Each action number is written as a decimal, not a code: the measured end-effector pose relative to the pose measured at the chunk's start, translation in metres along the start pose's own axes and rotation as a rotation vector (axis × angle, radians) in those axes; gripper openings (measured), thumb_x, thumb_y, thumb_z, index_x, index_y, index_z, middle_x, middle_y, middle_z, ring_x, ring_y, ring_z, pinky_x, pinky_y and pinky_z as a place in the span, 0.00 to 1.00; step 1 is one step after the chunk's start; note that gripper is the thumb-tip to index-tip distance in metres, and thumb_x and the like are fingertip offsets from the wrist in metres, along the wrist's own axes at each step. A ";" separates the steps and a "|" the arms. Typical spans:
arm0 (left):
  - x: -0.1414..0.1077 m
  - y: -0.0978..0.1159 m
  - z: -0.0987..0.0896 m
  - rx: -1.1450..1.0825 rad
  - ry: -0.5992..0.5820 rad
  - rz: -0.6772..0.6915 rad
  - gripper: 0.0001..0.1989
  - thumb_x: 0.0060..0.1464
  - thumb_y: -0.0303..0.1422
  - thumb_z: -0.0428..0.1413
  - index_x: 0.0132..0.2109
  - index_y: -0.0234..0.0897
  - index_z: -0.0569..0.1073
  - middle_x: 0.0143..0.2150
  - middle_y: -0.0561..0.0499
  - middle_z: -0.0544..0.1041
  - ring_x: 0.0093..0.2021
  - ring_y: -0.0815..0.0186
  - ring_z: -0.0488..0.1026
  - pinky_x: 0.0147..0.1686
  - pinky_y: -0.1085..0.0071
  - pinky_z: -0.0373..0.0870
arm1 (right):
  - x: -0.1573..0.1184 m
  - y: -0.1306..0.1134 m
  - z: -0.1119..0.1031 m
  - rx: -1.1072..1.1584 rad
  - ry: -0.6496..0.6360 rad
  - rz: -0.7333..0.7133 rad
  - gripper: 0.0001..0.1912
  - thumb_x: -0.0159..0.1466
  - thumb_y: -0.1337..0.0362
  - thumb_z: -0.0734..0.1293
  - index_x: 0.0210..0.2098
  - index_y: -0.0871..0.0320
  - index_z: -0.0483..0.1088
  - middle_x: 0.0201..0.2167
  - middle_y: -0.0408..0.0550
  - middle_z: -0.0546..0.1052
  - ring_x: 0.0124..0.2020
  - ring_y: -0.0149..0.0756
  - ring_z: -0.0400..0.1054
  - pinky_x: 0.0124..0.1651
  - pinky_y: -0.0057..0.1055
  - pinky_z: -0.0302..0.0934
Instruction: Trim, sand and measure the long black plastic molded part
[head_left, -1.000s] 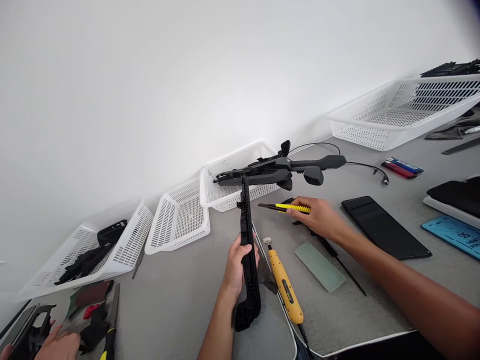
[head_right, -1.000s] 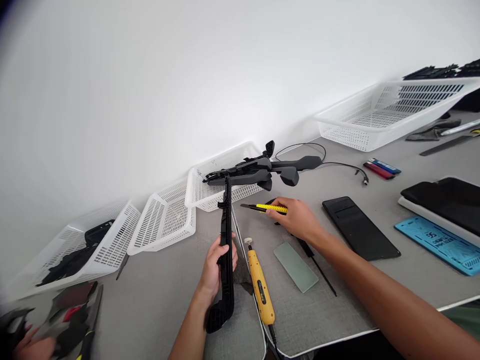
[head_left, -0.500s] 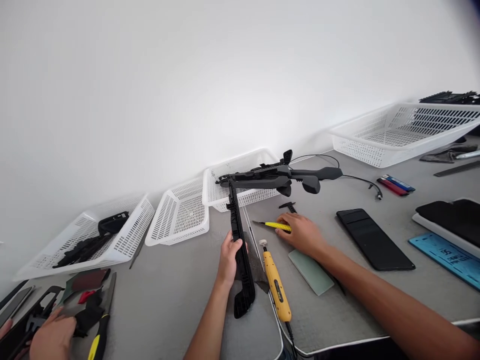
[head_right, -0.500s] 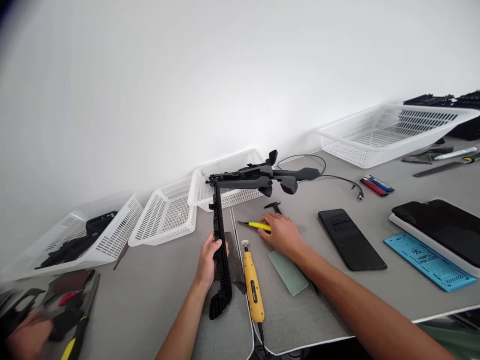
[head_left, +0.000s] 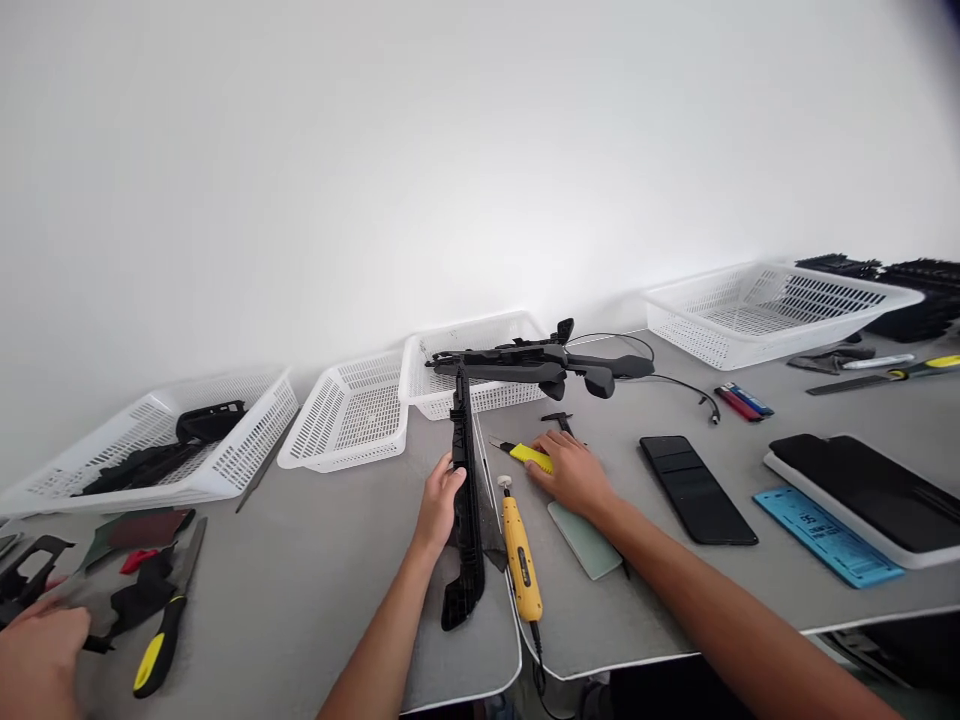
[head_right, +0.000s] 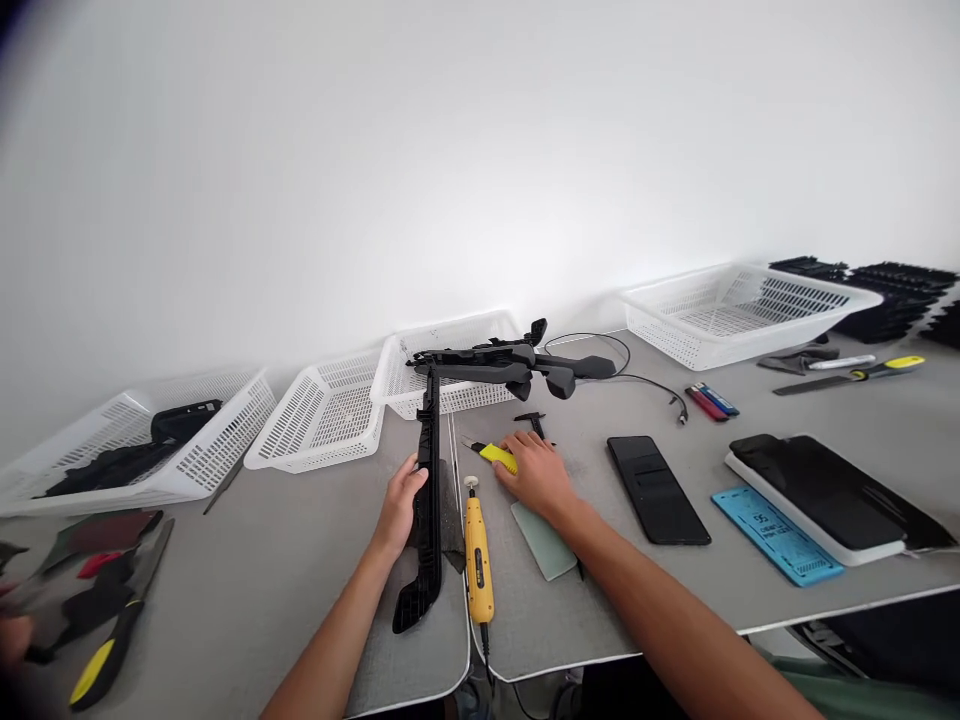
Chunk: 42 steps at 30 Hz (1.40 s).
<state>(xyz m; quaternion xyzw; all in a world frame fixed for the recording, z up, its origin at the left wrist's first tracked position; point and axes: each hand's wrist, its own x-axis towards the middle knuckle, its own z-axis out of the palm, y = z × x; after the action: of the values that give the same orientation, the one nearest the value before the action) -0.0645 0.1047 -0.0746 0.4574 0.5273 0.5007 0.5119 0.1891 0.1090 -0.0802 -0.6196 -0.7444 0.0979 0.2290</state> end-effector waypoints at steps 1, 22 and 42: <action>0.000 0.000 0.001 -0.010 0.004 0.001 0.25 0.51 0.45 0.70 0.54 0.41 0.80 0.55 0.43 0.84 0.66 0.46 0.73 0.62 0.60 0.67 | 0.000 0.000 0.000 -0.016 0.002 -0.004 0.11 0.73 0.59 0.66 0.51 0.56 0.75 0.50 0.53 0.80 0.54 0.49 0.72 0.54 0.40 0.62; -0.019 0.011 0.020 -0.314 -0.116 -0.015 0.19 0.61 0.52 0.61 0.44 0.41 0.73 0.32 0.56 0.76 0.27 0.66 0.72 0.33 0.69 0.70 | -0.080 -0.019 -0.049 0.029 -0.238 0.160 0.15 0.65 0.60 0.68 0.51 0.50 0.72 0.52 0.53 0.79 0.40 0.50 0.79 0.40 0.41 0.66; -0.052 0.011 0.040 -0.158 -0.321 0.100 0.24 0.66 0.41 0.59 0.66 0.44 0.75 0.37 0.49 0.80 0.44 0.54 0.78 0.46 0.64 0.73 | -0.024 -0.088 -0.021 0.940 0.148 0.313 0.18 0.65 0.46 0.66 0.47 0.50 0.66 0.38 0.46 0.74 0.36 0.45 0.69 0.38 0.37 0.68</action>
<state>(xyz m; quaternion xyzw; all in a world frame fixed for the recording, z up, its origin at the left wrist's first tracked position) -0.0217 0.0561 -0.0584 0.5154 0.3746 0.4858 0.5984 0.1242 0.0642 -0.0295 -0.5588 -0.4996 0.4118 0.5183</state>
